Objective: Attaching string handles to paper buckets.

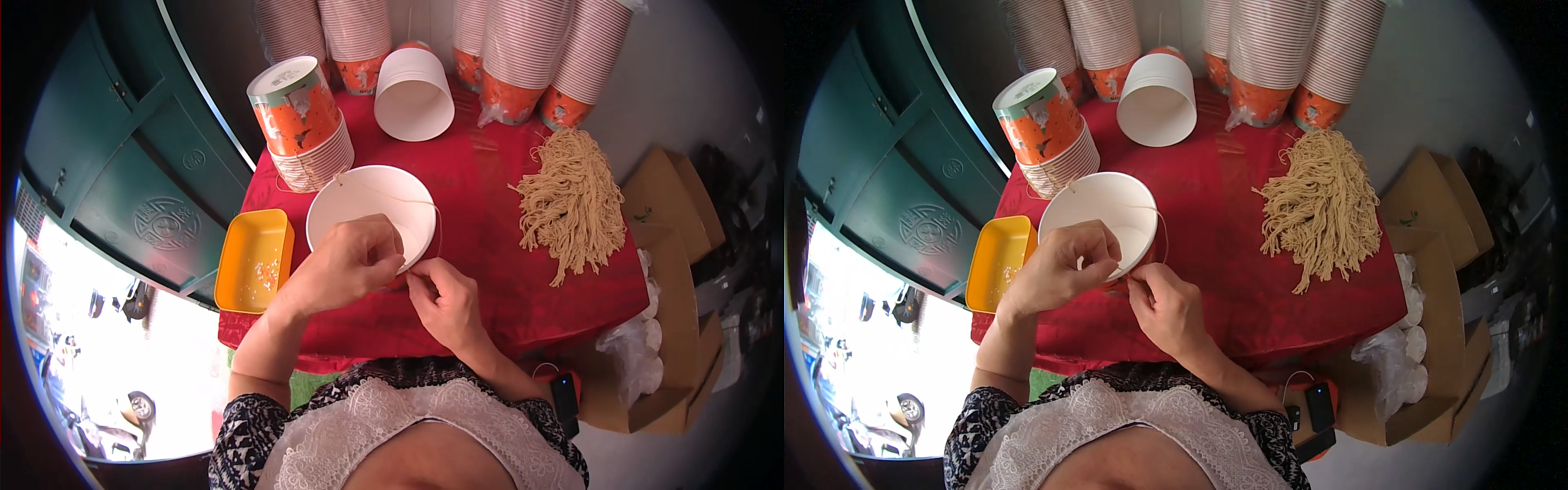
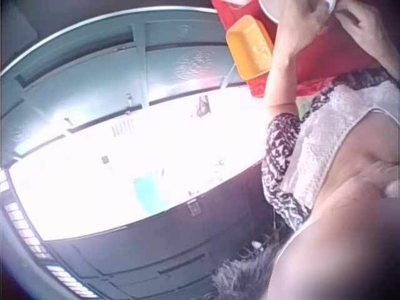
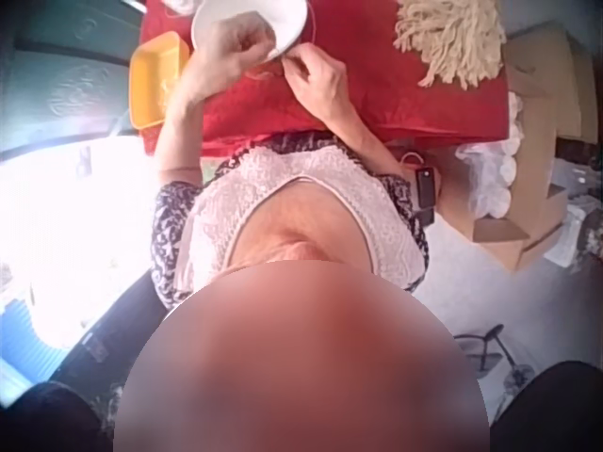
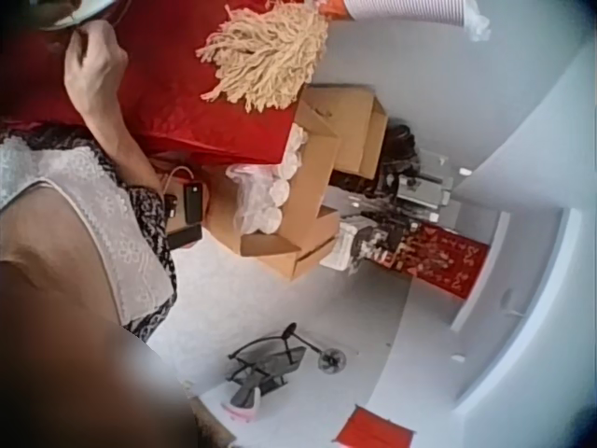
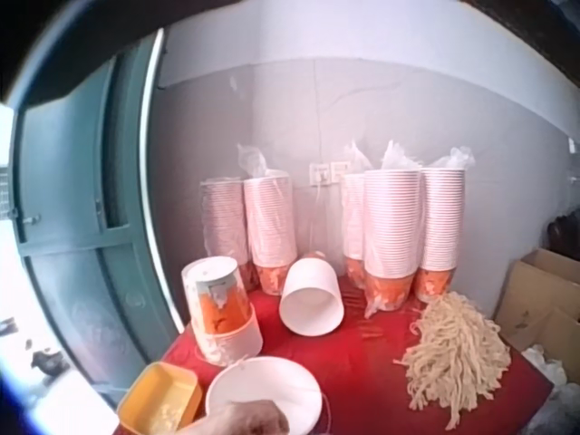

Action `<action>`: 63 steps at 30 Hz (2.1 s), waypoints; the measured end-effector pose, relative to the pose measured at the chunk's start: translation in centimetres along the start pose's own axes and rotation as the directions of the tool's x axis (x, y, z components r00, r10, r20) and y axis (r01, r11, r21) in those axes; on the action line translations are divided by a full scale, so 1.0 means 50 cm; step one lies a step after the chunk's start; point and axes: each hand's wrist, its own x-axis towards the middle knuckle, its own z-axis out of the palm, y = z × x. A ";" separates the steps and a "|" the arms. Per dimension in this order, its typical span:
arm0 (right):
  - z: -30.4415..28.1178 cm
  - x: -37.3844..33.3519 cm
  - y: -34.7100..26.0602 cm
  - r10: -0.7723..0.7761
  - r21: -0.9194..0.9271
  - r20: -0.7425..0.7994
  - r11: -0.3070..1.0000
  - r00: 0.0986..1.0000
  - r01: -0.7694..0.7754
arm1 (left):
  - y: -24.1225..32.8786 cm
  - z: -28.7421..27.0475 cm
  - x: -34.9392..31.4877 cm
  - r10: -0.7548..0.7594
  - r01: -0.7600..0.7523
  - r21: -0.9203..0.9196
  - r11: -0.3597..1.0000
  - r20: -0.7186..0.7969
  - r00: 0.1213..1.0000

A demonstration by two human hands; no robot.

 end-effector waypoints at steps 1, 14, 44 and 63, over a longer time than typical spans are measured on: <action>0.001 0.000 0.000 -0.002 0.002 0.000 1.000 1.000 0.002 | -0.009 0.008 -0.003 -0.006 0.005 -0.143 0.990 -0.004 1.000; -0.010 0.012 0.005 -0.029 0.020 0.028 0.999 0.999 0.029 | -0.029 0.021 0.023 -0.127 0.190 -0.574 0.797 0.147 0.981; -0.098 0.135 -0.041 -0.202 -0.108 0.320 0.963 0.926 0.247 | -0.052 0.026 0.037 -0.064 0.104 -0.453 0.886 0.103 0.993; -0.049 0.109 -0.020 -0.199 -0.097 0.123 0.973 0.972 0.211 | -0.043 0.025 0.033 -0.077 0.100 -0.485 0.869 0.067 0.995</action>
